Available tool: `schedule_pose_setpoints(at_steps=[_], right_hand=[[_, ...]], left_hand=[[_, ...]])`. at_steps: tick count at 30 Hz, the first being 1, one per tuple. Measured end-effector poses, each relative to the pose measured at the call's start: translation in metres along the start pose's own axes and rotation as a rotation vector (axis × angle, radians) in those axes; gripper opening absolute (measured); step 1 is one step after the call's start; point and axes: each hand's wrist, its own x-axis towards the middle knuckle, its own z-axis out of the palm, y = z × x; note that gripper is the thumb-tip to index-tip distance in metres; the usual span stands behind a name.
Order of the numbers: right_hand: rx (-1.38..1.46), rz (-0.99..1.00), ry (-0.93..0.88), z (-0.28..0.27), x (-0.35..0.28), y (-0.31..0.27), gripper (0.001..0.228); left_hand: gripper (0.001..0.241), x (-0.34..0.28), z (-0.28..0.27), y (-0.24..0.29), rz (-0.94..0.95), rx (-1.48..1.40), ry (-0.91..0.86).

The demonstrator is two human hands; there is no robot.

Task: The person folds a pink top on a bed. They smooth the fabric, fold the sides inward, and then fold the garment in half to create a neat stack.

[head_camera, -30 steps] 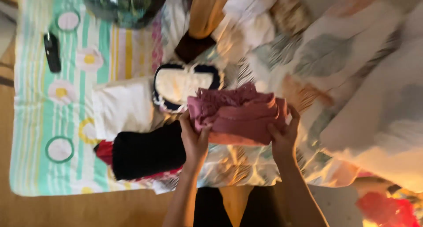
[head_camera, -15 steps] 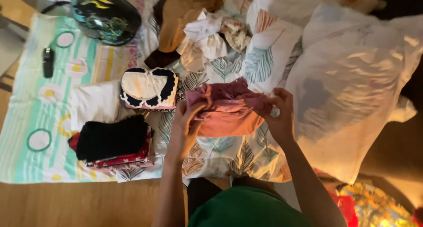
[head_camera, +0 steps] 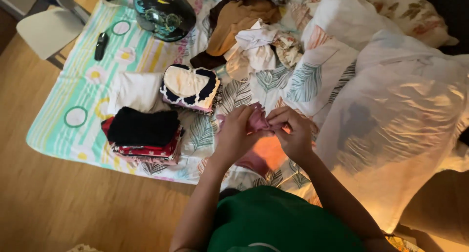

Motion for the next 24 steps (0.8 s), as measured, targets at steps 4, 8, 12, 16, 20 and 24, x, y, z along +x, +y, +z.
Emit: schedule_pose_setpoints(at_steps=[4, 8, 12, 16, 20, 24], right_hand=[[0.008, -0.009, 0.026, 0.012, 0.017, 0.0, 0.025], [-0.046, 0.032, 0.097, 0.011, 0.029, -0.005, 0.029], [-0.052, 0.092, 0.18, -0.003, 0.029, 0.015, 0.026], [-0.348, 0.055, 0.216, 0.005, 0.04, -0.009, 0.028], [-0.362, 0.009, -0.01, 0.03, 0.058, -0.034, 0.05], [0.104, 0.217, -0.149, 0.052, 0.07, -0.02, 0.056]], left_hand=[[0.038, -0.004, -0.003, -0.024, -0.161, 0.001, -0.052], [0.019, 0.007, -0.025, -0.024, -0.093, -0.173, 0.024], [0.014, 0.018, -0.035, -0.026, -0.098, -0.305, 0.046], [0.016, 0.03, -0.049, -0.03, -0.061, -0.305, -0.002], [0.016, 0.043, -0.055, -0.031, 0.036, -0.262, -0.05], [0.02, 0.051, -0.049, -0.051, 0.177, -0.438, -0.125]])
